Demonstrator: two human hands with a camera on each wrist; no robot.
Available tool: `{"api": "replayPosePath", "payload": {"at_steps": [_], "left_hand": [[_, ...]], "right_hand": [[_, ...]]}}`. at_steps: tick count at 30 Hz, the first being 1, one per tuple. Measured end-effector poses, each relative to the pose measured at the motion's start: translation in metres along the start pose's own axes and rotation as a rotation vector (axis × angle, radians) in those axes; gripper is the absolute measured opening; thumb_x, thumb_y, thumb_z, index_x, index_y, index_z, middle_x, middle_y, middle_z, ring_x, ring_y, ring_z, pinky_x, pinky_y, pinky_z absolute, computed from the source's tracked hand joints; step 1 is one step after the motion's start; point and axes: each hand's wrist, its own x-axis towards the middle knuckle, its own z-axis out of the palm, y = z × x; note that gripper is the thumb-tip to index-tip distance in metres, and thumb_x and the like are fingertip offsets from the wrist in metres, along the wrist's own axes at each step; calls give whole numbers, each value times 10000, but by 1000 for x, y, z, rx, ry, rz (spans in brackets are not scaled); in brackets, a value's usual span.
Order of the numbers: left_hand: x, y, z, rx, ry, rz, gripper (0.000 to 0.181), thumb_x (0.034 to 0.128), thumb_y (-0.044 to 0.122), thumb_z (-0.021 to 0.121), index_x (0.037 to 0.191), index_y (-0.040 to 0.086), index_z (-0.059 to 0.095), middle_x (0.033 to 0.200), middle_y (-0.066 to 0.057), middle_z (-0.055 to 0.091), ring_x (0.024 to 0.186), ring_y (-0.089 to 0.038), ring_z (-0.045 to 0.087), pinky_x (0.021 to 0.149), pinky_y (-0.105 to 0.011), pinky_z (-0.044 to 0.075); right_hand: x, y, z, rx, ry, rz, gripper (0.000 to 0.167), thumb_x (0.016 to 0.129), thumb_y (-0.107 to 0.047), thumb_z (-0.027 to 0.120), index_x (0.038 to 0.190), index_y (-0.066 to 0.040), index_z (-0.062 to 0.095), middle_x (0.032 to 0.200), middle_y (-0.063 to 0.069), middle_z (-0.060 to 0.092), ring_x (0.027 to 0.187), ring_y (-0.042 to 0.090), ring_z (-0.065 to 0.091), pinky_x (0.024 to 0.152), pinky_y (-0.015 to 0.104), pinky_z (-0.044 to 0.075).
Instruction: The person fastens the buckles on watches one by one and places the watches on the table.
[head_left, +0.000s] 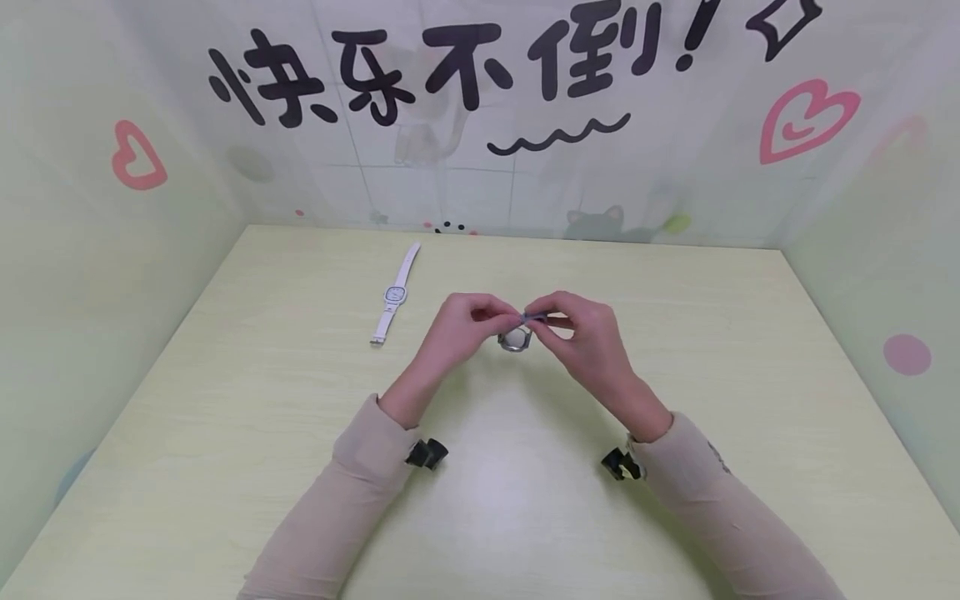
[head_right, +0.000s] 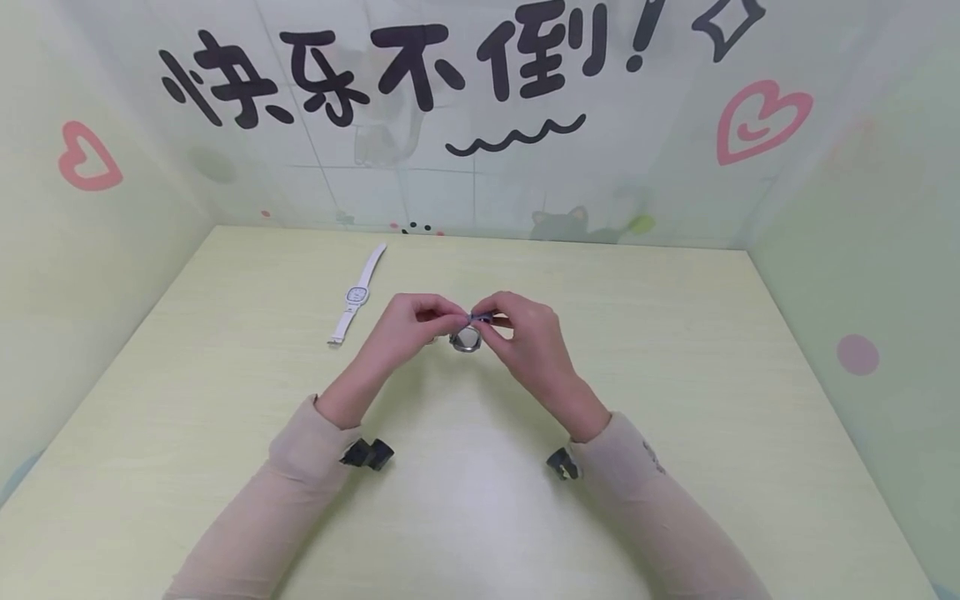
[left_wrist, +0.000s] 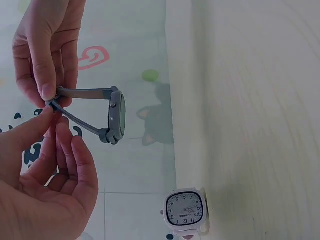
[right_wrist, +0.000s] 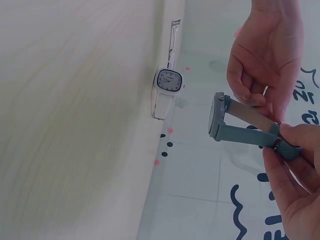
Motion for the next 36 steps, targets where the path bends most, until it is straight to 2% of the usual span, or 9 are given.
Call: {"api": "replayPosePath", "payload": {"at_steps": [5,9,11,14,36], "left_hand": [[1,-1,-2,-40,-34,-43,204,949,202,686,1033,26,748,930,-110,731,885,-339,619,742,-289,483],[1,-1,-1,-35,-54,-81,198,950,187,669,1022,17,738,901,-71,704,832,-232,583,739,-267,460],[0,0,-1,-23,-56,-85,189,946,174,663,1011,11,736,899,-70,701,809,-174,562,732,-250,450],[-1,1,0,-6,-57,-83,182,939,152,657,1008,2,732,921,-93,712,803,-154,569,732,-238,453],[-1,6,-1,48,-98,-98,176,939,154,607,979,12,704,909,-74,683,823,-166,550,740,-248,433]], "right_hand": [[-1,0,1,7,-20,-5,130,846,-15,767,969,-28,728,936,75,751,884,186,734,800,295,617],[-2,1,2,20,-57,10,158,845,2,761,996,-12,716,955,88,743,887,189,726,813,303,615],[-2,1,2,18,-76,14,178,843,-6,766,1014,-14,716,965,87,744,888,186,724,822,312,615],[-2,1,2,6,-86,1,188,842,-30,777,1024,-28,730,969,75,755,879,177,733,826,319,615],[-3,2,6,6,-21,-71,159,816,-41,804,969,-53,763,922,44,774,842,162,745,777,278,614]]}}
